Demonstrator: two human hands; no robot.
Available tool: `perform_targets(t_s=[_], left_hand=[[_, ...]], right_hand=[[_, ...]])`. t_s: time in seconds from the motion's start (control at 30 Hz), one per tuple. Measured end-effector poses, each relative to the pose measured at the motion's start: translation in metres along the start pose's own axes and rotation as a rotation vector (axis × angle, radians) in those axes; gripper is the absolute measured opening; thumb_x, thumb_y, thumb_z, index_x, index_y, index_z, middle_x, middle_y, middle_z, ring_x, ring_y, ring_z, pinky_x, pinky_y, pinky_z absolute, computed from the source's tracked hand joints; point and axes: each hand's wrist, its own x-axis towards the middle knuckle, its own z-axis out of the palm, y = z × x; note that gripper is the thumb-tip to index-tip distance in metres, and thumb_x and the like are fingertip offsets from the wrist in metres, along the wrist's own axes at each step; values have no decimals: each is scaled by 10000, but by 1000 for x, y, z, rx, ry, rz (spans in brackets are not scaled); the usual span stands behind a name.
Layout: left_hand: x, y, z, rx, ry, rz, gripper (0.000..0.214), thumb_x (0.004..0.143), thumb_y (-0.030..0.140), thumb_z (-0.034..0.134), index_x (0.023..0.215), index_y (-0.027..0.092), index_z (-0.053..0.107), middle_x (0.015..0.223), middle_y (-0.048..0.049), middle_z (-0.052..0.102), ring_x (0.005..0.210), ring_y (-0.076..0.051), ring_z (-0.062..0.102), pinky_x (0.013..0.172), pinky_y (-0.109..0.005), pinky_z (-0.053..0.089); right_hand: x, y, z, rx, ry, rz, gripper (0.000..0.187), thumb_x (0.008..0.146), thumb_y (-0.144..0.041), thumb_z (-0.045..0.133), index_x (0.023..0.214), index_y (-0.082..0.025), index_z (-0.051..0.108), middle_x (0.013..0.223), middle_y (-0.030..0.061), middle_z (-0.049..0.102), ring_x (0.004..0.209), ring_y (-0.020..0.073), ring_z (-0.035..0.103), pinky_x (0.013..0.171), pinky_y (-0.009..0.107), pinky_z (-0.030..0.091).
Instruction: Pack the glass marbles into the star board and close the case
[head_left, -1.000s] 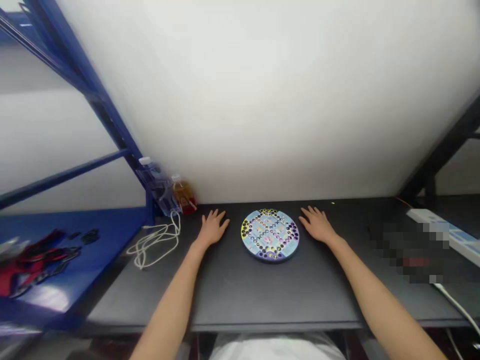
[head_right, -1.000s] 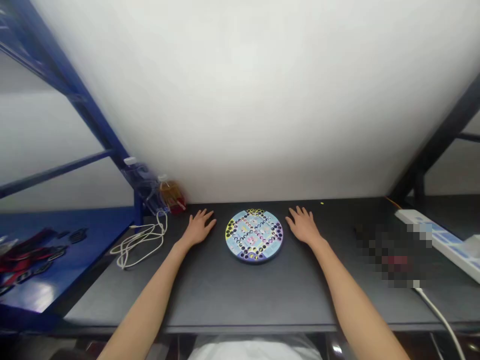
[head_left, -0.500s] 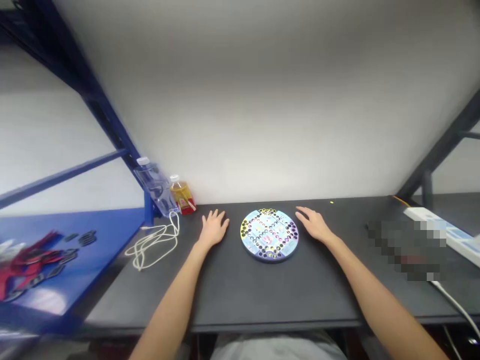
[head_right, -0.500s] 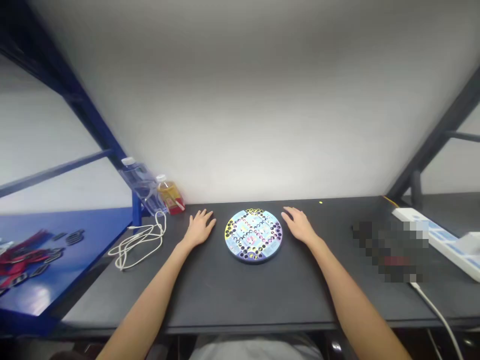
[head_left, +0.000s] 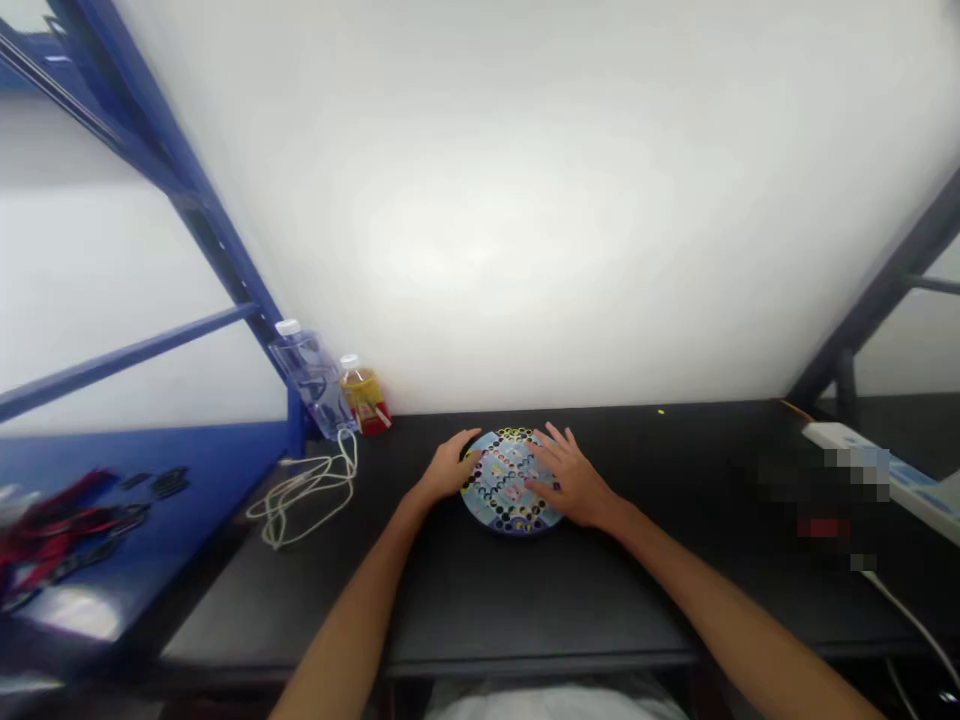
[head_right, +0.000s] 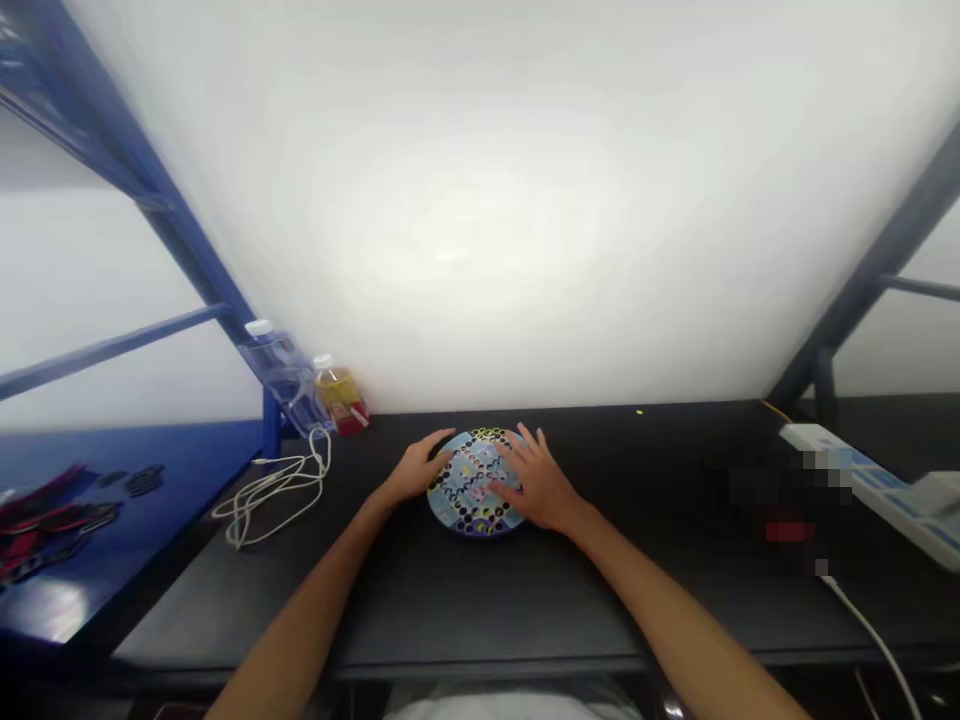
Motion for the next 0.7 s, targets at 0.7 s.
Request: perform_targets(t_s=[0.7], left_hand=[[1,-4,-12,-375,96,-126,555,961,523,321,1133,161,704,1133,-66,711,1093,-239,631,1021,-379,439]], right_hand=[[-14,-6,-6,345,289,-121,537,880,-491,564,1324,-189,589,1315,122,608,1214,293,558,1053,445,411]])
